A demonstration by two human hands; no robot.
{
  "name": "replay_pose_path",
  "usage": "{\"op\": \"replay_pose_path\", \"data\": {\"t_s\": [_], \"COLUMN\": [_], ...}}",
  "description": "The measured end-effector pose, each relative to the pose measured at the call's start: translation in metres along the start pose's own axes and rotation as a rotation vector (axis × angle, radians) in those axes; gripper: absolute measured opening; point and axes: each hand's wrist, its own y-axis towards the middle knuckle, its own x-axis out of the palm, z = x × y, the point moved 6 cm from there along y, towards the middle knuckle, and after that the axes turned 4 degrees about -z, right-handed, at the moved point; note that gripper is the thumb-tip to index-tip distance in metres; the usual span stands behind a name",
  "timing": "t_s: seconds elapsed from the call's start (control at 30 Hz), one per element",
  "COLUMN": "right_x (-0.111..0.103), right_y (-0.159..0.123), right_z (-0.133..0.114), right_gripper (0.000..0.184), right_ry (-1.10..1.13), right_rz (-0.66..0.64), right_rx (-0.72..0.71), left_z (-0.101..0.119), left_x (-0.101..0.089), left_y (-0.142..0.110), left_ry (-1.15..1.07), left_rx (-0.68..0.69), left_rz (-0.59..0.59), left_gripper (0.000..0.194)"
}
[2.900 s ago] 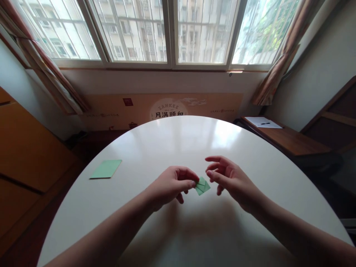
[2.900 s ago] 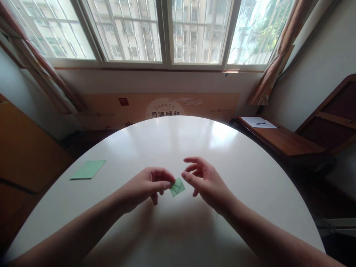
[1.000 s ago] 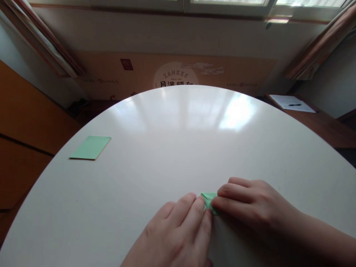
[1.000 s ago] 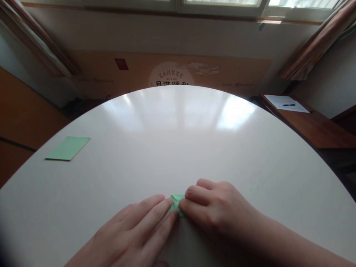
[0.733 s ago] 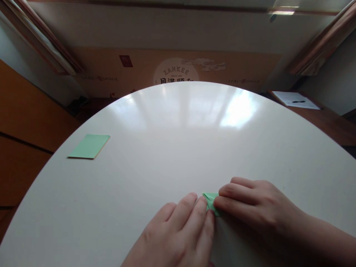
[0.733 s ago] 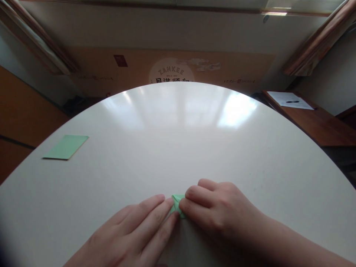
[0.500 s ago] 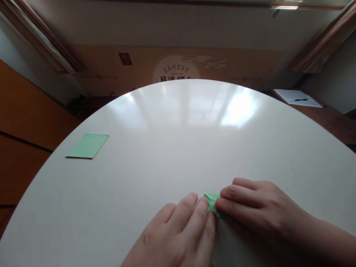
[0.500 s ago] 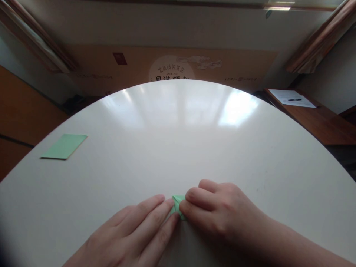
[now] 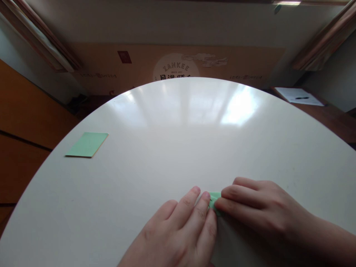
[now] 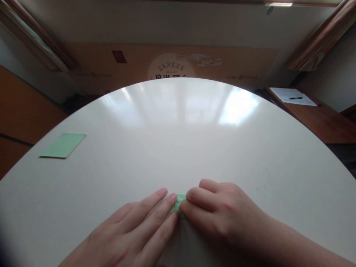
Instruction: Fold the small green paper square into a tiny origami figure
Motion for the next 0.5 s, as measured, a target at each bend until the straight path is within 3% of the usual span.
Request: {"op": "replay_pose_path", "data": {"t_s": [0.2, 0.5], "right_x": [-0.0022, -0.0021], "right_y": [0.0012, -0.0011], "right_z": [0.0012, 0.0006], "right_gripper": [0.027, 0.031], "right_ry": [0.016, 0.02], "right_rz": [-0.017, -0.052], "right_rx": [0.09, 0.07], "left_z": [0.0002, 0.0023], "left_x": [0.0006, 0.0068], "left_y": [-0.0013, -0.0056], "left_ry": [-0.026, -0.042], "left_rx": [0.012, -0.02], "left_rz": [-0.025, -0.107], "left_gripper": [0.04, 0.045]}}
